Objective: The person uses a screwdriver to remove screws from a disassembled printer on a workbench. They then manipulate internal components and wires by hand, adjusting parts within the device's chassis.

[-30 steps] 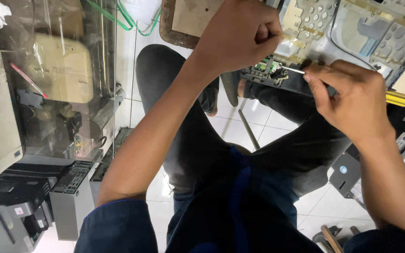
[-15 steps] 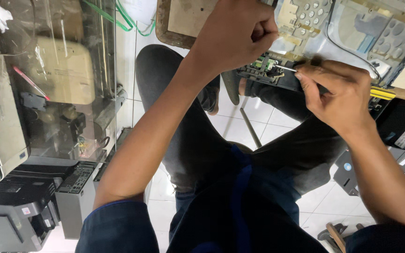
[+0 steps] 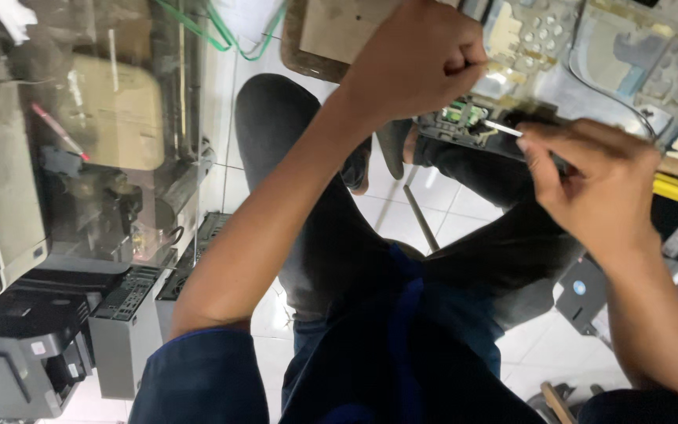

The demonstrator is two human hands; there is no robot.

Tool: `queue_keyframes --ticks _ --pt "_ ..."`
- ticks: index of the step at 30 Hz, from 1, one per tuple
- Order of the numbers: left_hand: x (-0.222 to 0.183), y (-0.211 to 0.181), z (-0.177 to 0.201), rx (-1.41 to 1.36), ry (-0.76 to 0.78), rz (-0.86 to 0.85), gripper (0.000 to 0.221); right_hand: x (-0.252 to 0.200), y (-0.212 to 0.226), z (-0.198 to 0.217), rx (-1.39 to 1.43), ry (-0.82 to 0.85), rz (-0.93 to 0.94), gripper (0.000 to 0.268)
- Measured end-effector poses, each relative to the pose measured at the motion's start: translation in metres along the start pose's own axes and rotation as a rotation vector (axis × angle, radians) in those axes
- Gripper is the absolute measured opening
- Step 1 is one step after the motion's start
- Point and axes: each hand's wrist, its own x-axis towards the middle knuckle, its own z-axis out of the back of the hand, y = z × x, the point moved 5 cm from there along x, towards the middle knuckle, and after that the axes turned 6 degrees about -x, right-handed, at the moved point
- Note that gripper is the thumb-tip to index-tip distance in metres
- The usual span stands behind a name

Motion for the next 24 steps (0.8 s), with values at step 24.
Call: queue_keyframes --ticks 24 --pt "-0.002 0.005 -0.003 -0.006 0.000 0.132 0.014 0.008 0.002 -0.001 -0.587 0.143 0.101 0.029"
